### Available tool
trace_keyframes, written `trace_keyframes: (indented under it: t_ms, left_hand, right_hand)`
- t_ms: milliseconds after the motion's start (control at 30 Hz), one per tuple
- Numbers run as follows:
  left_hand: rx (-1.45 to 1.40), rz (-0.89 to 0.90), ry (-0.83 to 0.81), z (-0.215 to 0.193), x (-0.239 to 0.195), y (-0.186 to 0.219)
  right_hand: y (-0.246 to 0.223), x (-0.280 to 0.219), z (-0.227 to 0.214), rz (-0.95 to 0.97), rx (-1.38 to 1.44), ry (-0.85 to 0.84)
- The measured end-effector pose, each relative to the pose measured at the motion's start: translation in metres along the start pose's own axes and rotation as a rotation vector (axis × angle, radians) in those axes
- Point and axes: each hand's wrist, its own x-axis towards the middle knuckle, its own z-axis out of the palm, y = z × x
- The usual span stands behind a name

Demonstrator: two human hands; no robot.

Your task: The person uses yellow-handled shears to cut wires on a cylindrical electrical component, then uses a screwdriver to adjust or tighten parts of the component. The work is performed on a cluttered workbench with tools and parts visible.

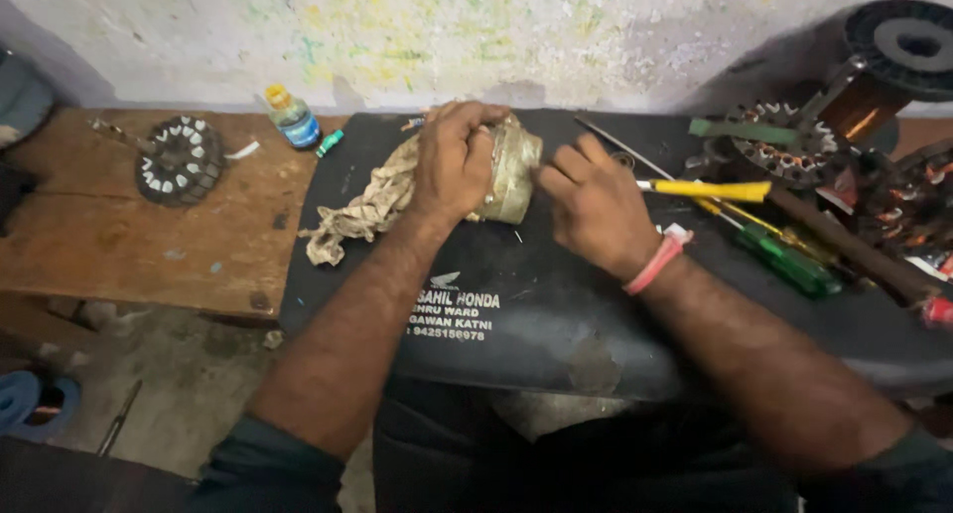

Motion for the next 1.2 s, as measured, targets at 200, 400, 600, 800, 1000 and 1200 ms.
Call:
trace_keyframes:
  t_ms: [200,400,600,800,1000,1200]
  left_hand:
    - [-0.012,0.020,0.006,-0.001,0.003,0.005]
    - [-0.004,0.001,-0.008,-0.003,0.004,0.003]
    - [-0.002,0.025,0.009,-0.001,0.003,0.002]
    - [0.015,-0.003,-0.007,-0.001,0.002,0.002]
    - [0.266,0.155,0.040,-0.014,0.005,0.030]
    - [0.310,0.348,-0.162,-0.016,-0.010,0.069]
  right_hand:
    - [0.012,0.008,0.004,0.083,-0.033,0.016]
    - [0.007,0.002,0.000,0.041,-0.032,0.012]
    - [0.013,0.011,0.001,0.081,-0.055,0.003]
    - [-0.008,-0.010,-0.002,-0.105,-0.044,-0.127]
    - [-0.001,-0.004,-0.024,0.047,-0.013,0.254]
    - [0.000,-0.008,-0.019,0.021,0.146,0.319]
